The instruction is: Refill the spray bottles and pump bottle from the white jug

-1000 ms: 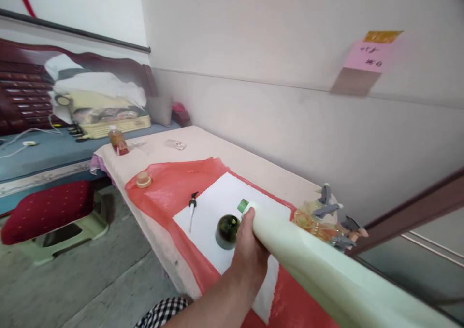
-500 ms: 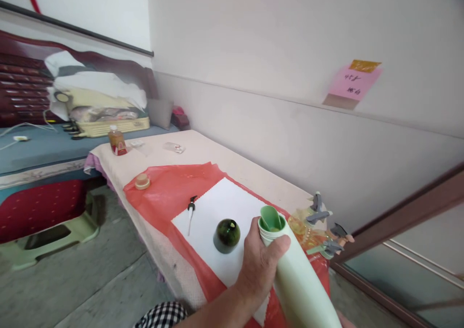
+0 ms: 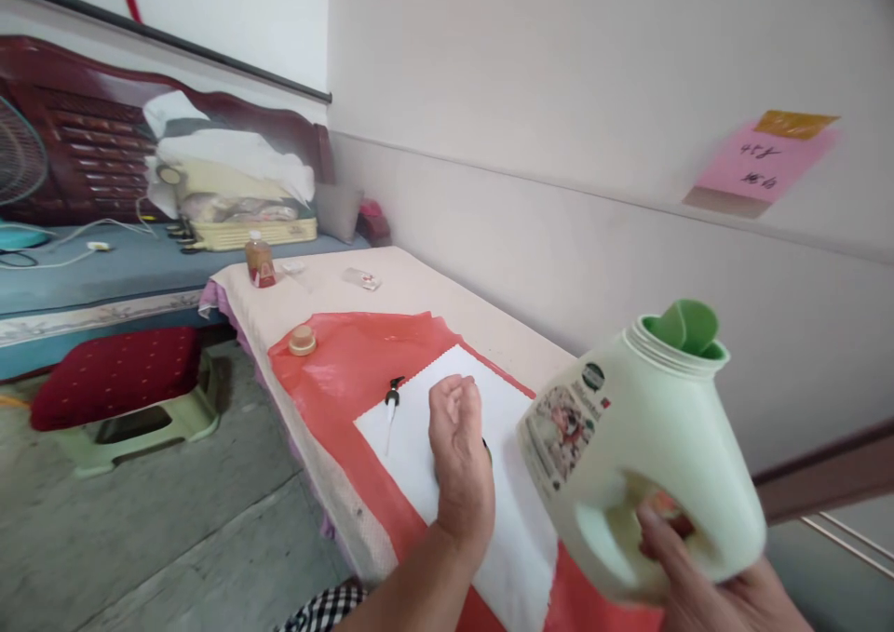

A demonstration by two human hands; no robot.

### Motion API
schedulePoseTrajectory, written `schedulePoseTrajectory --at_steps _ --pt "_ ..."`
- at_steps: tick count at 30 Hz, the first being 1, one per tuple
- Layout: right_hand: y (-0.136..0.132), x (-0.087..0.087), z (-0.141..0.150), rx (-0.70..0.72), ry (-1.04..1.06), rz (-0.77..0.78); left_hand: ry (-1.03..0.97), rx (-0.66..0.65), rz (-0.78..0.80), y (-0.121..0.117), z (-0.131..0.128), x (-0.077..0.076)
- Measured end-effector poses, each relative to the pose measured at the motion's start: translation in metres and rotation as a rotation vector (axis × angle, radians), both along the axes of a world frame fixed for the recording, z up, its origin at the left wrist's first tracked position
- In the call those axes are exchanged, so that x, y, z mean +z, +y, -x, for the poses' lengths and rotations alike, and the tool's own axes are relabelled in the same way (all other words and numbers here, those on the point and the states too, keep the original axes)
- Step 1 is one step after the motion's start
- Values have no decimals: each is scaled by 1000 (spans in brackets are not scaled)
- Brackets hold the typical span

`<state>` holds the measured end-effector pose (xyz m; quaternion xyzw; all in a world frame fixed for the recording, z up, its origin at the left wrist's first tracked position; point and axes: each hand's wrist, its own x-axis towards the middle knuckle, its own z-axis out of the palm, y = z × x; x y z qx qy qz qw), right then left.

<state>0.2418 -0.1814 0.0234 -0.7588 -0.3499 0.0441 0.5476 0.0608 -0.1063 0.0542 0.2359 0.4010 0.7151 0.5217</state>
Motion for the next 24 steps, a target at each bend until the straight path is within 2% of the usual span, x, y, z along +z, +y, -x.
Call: schedulePoseTrajectory --at_steps 1,3,5,7,10,12,15,17,21,24 --pt "18 0 5 17 55 -54 -20 26 20 4 3 -1" --pt "56 -6 12 145 183 -107 -45 61 32 10 8 -3" --pt "92 -24 14 283 303 -138 -47 70 33 15 11 -7" --pt "123 -47 12 366 352 -105 -45 66 40 18 12 -10" --pt "152 -80 1 427 386 -43 -49 52 62 21 11 -11" --pt "161 -92 -9 424 389 -8 -48 50 67 22 11 -11" --pt "163 -94 -21 433 377 43 -39 39 57 22 11 -9" --pt "153 -90 -25 450 370 75 -33 36 50 22 11 -10" --pt "110 -86 -20 410 368 115 -11 -18 52 25 10 -15" --pt "71 -86 -8 439 425 172 95 -72 43 30 12 -24"
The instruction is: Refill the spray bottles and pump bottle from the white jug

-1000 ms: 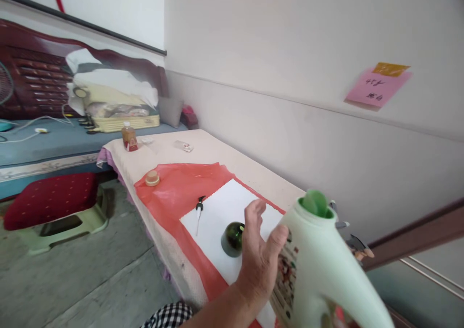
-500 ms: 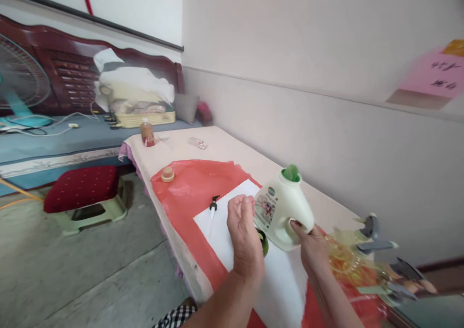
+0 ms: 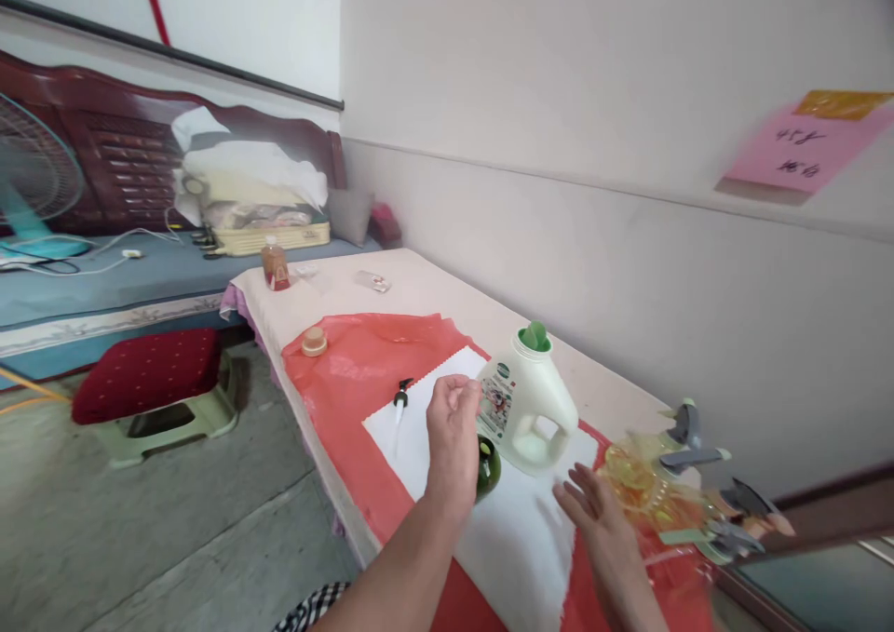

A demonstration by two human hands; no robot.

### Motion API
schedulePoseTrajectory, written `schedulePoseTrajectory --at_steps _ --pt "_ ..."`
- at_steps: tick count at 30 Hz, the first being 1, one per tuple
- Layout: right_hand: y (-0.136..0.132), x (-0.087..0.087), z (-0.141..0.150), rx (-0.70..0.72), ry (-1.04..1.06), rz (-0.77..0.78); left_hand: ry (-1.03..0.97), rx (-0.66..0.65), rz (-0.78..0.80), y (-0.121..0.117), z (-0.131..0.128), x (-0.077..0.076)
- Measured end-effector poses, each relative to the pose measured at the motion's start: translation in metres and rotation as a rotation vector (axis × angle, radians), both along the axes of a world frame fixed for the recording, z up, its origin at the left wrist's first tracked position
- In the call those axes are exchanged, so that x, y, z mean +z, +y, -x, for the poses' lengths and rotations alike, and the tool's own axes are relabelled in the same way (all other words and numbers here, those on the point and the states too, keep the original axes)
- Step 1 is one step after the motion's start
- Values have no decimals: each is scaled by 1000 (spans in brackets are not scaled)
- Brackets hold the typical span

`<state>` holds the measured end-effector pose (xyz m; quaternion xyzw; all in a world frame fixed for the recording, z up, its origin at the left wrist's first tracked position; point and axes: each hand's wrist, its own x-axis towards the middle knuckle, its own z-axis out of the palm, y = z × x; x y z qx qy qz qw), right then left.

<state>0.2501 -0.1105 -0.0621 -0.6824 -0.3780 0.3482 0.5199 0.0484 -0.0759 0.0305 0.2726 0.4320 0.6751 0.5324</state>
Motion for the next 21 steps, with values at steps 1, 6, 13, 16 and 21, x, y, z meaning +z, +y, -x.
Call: schedulePoseTrajectory --at_steps 1,6,13,16,21 --pt "-10 1 5 21 23 29 84 -8 -7 3 2 -3" --pt "-35 12 27 168 117 61 615 -65 0 34 28 -24" --pt "-43 11 35 266 201 -16 1153 -93 243 74 62 -66" --pt "-44 16 26 325 178 -10 1345 -115 343 73 66 -83" --pt "-43 31 15 328 161 -24 1533 -215 407 73 64 -101"
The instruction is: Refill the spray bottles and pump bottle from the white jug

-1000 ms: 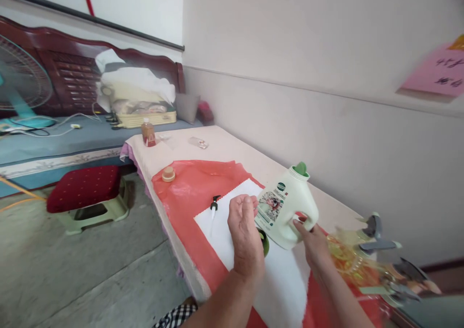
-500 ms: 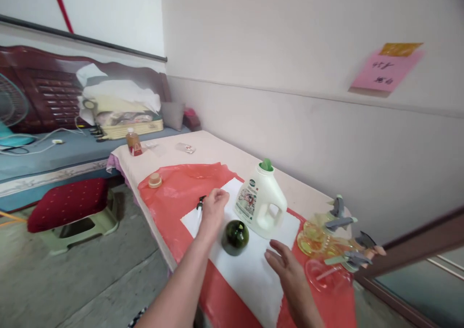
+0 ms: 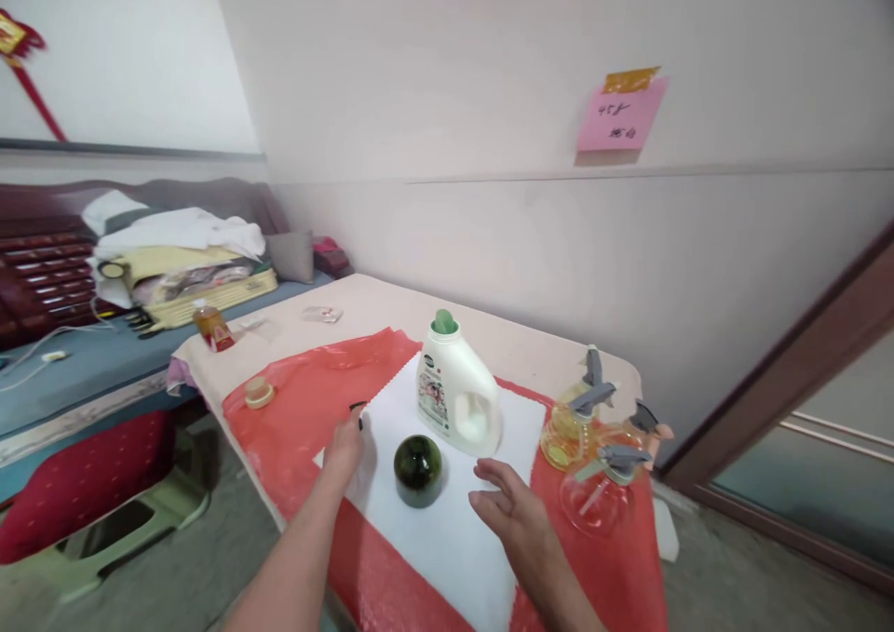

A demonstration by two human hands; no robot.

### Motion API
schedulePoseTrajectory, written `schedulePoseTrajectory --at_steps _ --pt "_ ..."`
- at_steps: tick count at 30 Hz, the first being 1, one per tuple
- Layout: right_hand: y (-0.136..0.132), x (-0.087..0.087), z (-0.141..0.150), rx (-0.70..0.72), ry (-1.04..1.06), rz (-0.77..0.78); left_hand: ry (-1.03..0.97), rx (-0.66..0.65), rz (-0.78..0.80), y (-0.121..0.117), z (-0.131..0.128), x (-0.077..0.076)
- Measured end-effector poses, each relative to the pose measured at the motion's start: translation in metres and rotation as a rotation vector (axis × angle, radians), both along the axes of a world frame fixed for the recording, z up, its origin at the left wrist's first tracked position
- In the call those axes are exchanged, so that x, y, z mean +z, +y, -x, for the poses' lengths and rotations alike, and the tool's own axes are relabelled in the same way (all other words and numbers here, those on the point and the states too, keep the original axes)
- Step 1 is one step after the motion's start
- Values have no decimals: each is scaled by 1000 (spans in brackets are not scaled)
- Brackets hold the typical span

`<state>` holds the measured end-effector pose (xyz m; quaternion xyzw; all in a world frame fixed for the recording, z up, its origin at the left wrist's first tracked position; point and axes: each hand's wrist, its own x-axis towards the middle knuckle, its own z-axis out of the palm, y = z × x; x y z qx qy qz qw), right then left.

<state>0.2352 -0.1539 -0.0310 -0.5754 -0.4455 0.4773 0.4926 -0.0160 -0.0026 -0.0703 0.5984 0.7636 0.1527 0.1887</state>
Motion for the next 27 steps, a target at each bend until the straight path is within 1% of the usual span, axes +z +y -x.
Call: schedulePoseTrajectory --at_steps 3,7,11,14,17,19,21,24,26,27 --pt "1 -2 0 -7 14 -7 53 -23 33 2 -2 -4" --pt "3 -14 3 -5 22 -3 67 -16 47 3 -1 -6" --pt "2 -18 6 44 15 13 10 33 16 1 4 -6" --pt "1 -18 8 76 -7 21 -89 82 -46 2 8 -2" --pt "1 -21 10 76 -16 22 -242 143 -150 7 6 11" --pt "2 -24 11 67 -19 16 -375 181 -244 9 0 26" --pt "2 -27 12 56 -17 12 -501 201 -351 5 -9 44" --pt "3 -26 12 65 -10 21 -701 176 -546 -10 -28 68" --pt "4 -23 12 75 -9 38 -966 118 -738 -22 -40 77" --pt "3 -22 12 77 -9 48 -1041 91 -798 -27 -45 79"
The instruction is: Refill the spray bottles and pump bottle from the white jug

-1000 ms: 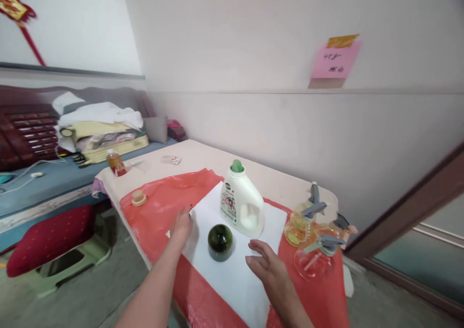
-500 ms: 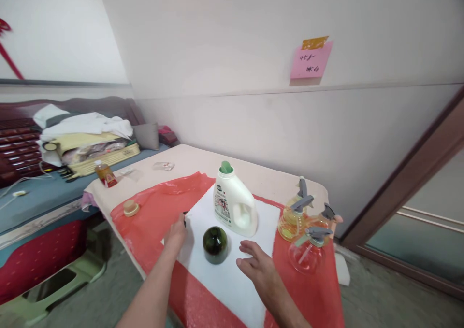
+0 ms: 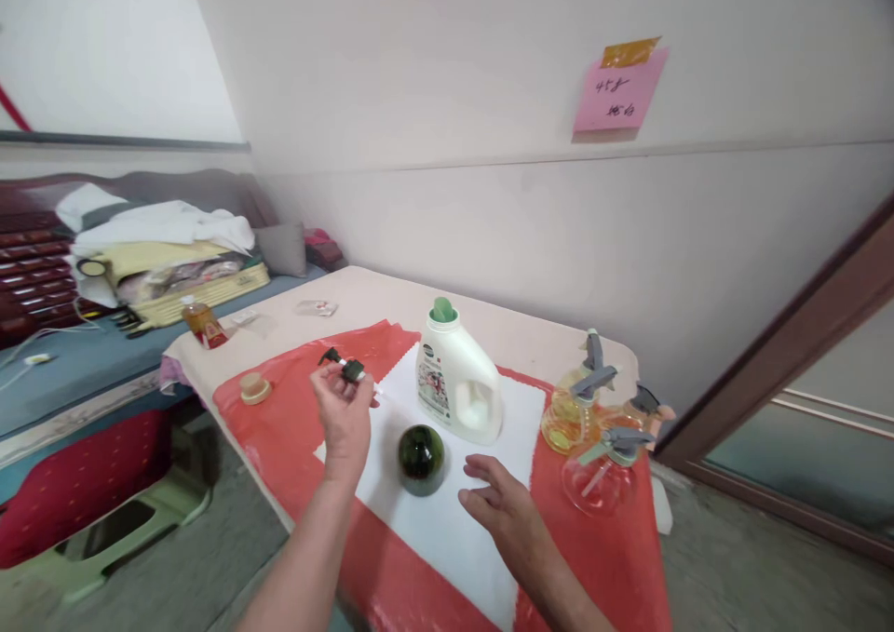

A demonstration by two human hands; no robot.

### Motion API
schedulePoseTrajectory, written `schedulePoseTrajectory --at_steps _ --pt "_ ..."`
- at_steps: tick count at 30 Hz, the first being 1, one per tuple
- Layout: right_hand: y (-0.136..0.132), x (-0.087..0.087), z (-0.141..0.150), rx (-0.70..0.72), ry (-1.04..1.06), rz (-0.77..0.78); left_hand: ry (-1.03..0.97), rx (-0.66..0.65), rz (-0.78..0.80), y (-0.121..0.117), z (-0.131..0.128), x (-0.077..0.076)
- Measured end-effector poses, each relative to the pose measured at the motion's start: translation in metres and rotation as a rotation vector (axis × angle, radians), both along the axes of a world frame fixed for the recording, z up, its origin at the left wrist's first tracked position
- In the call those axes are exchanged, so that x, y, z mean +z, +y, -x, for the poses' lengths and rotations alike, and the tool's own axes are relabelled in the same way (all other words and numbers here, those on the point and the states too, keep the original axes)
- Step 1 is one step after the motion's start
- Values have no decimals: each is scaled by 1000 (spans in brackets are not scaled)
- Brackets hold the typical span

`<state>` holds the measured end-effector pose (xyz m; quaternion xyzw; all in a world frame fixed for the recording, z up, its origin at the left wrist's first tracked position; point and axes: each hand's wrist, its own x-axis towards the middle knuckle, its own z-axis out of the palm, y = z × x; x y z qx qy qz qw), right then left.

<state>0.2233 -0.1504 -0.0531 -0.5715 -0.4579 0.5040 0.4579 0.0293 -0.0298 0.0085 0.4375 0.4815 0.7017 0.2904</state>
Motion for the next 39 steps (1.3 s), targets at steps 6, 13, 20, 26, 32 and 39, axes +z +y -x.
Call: schedulePoseTrajectory --at_steps 6,13,20,26,32,39 --pt "-1 5 2 8 1 4 231 -15 -51 -11 -15 -17" --pt "-1 9 -2 -25 37 7 728 -268 52 -26 -19 -37" --pt "-1 10 -6 -22 40 6 926 -433 285 -39 -29 -39" --pt "0 6 -6 -31 65 3 824 -367 321 -30 -27 -41" --pt "3 -2 -2 -81 91 34 760 -334 361 -21 -22 -39" --pt "1 1 7 -172 428 140 314 -374 275 -31 -27 -14"
